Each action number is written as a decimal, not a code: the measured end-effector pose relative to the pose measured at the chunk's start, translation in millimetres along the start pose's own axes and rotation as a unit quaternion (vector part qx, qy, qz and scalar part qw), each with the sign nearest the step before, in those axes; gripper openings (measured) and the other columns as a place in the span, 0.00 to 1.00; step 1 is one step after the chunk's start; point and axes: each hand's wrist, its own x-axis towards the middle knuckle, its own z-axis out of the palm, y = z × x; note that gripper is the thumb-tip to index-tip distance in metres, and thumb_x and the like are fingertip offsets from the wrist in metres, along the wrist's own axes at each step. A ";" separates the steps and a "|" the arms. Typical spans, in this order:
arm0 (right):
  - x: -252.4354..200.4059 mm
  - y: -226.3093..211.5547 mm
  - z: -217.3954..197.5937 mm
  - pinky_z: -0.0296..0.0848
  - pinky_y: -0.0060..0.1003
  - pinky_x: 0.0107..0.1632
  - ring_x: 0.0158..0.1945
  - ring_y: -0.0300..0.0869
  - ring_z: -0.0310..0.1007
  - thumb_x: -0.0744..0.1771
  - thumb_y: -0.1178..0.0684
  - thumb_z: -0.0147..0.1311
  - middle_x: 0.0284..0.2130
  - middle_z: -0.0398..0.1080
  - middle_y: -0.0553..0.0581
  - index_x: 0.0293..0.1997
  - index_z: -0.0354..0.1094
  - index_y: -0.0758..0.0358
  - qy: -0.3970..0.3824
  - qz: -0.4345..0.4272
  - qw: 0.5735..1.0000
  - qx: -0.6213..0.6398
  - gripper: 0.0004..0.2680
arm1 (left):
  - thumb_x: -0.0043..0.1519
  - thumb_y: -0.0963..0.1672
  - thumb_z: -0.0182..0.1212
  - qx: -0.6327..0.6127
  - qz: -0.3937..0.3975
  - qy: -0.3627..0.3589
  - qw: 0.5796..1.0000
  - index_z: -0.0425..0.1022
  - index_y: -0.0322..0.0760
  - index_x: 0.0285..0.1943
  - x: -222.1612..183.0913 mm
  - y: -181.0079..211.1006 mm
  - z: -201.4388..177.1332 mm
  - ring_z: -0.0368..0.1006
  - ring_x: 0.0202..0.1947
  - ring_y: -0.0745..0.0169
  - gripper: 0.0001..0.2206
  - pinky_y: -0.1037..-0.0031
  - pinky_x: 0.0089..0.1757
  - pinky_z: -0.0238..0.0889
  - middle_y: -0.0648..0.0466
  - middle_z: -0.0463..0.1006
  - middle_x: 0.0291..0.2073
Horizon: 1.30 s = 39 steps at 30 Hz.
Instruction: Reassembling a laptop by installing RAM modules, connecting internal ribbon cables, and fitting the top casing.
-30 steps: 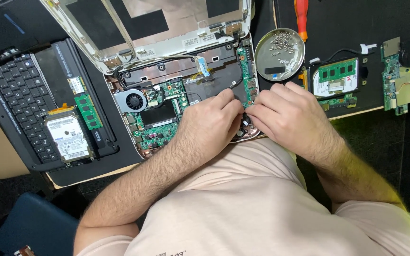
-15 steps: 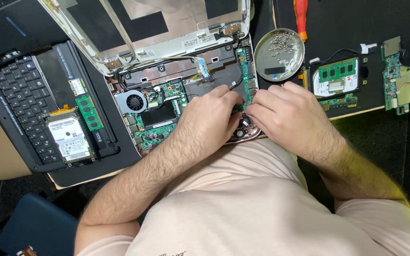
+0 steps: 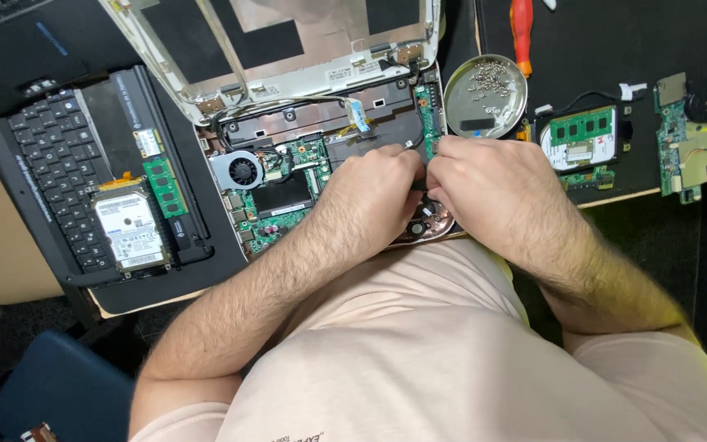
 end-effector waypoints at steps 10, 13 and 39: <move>-5.8 0.9 -10.7 0.77 0.48 0.40 0.44 0.47 0.83 0.77 0.50 0.67 0.41 0.80 0.46 0.47 0.83 0.49 0.104 -0.066 0.971 0.203 0.04 | 0.77 0.39 0.72 -0.039 -0.016 0.284 0.958 0.87 0.37 0.56 -124.8 -47.1 -43.3 0.87 0.40 0.58 0.02 0.64 0.41 0.80 0.52 0.92 0.47; 15.5 -20.3 -19.3 0.82 0.45 0.53 0.47 0.49 0.83 0.77 0.58 0.71 0.45 0.81 0.54 0.52 0.85 0.62 0.214 -0.148 0.938 0.229 0.01 | 0.77 0.38 0.73 -0.024 -0.014 0.319 0.947 0.87 0.39 0.56 -145.7 -54.4 -35.8 0.73 0.31 0.58 0.03 0.64 0.36 0.66 0.56 0.79 0.34; 46.0 -32.6 -19.6 0.83 0.48 0.58 0.51 0.54 0.86 0.78 0.68 0.70 0.48 0.85 0.63 0.57 0.82 0.70 0.248 -0.170 0.910 0.284 0.03 | 0.78 0.45 0.77 0.027 0.014 0.339 0.940 0.87 0.37 0.53 -114.0 -50.0 -27.3 0.69 0.41 0.44 0.06 0.53 0.41 0.65 0.50 0.78 0.41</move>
